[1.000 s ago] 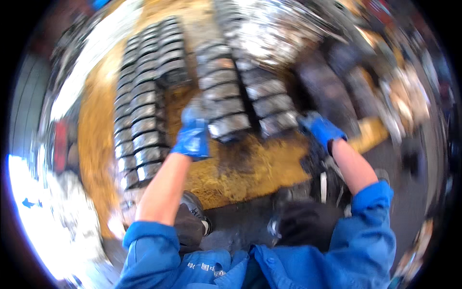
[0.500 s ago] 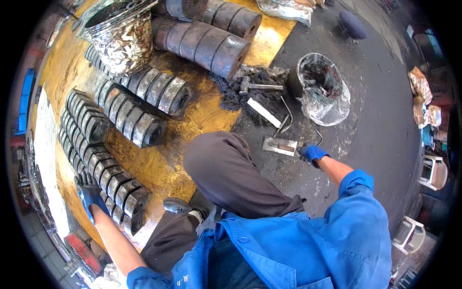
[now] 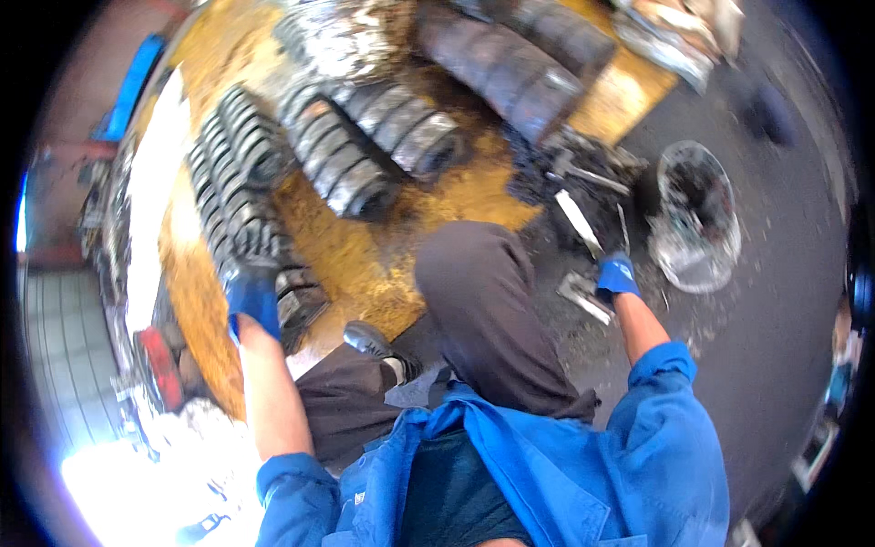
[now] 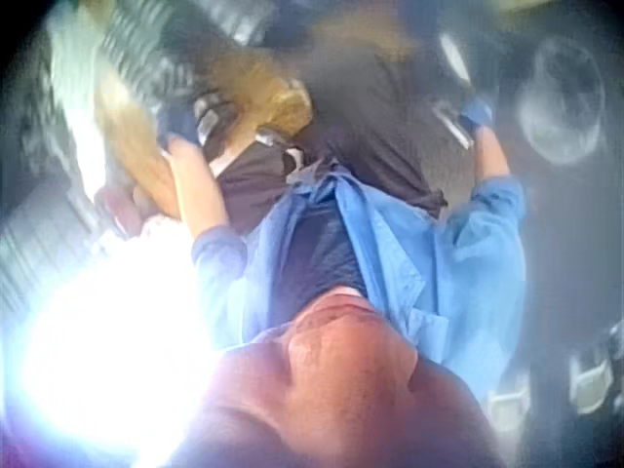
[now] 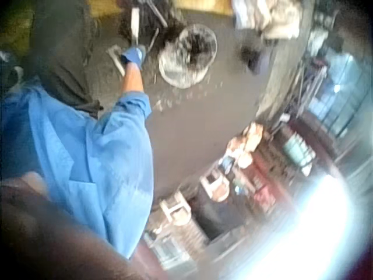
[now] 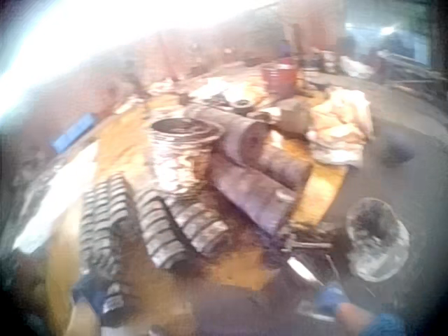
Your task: The person uses a hammer and a metal tool to clean and separate dark, curved metal segments on a wooden workbench. They then arrange the cleaned segments into neat rows and stacks on the table.
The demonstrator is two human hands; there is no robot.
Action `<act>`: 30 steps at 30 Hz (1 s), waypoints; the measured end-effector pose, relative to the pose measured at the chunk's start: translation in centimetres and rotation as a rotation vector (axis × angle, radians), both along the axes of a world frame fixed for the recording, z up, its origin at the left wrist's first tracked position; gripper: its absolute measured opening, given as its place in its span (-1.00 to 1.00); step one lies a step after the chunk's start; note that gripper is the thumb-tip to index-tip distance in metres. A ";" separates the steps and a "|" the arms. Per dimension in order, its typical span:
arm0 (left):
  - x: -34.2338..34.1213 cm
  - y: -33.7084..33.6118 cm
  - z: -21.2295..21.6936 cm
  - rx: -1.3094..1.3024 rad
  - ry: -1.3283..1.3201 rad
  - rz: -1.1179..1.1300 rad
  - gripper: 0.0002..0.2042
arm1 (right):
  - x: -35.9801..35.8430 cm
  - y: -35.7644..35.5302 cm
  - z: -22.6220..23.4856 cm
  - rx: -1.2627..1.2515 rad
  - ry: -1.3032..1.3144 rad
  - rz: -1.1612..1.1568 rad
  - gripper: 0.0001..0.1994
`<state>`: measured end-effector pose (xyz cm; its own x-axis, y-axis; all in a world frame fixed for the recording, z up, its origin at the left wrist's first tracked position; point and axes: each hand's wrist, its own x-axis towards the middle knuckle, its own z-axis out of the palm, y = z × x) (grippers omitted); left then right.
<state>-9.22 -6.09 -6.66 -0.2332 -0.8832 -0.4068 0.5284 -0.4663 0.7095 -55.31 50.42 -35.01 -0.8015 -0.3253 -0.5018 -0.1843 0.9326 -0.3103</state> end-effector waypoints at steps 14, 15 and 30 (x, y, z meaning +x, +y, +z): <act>-2.8 5.2 6.9 0.122 -0.027 0.268 -0.62 | -1.3 -5.3 -5.7 0.476 -0.107 0.436 -0.70; -3.5 5.7 7.8 0.123 -0.015 0.305 -0.61 | -1.0 -4.7 -6.2 0.486 -0.108 0.453 -0.70; 3.1 2.7 7.9 0.073 0.086 0.353 -0.58 | -2.0 -2.2 -5.6 0.619 -0.059 0.738 -0.71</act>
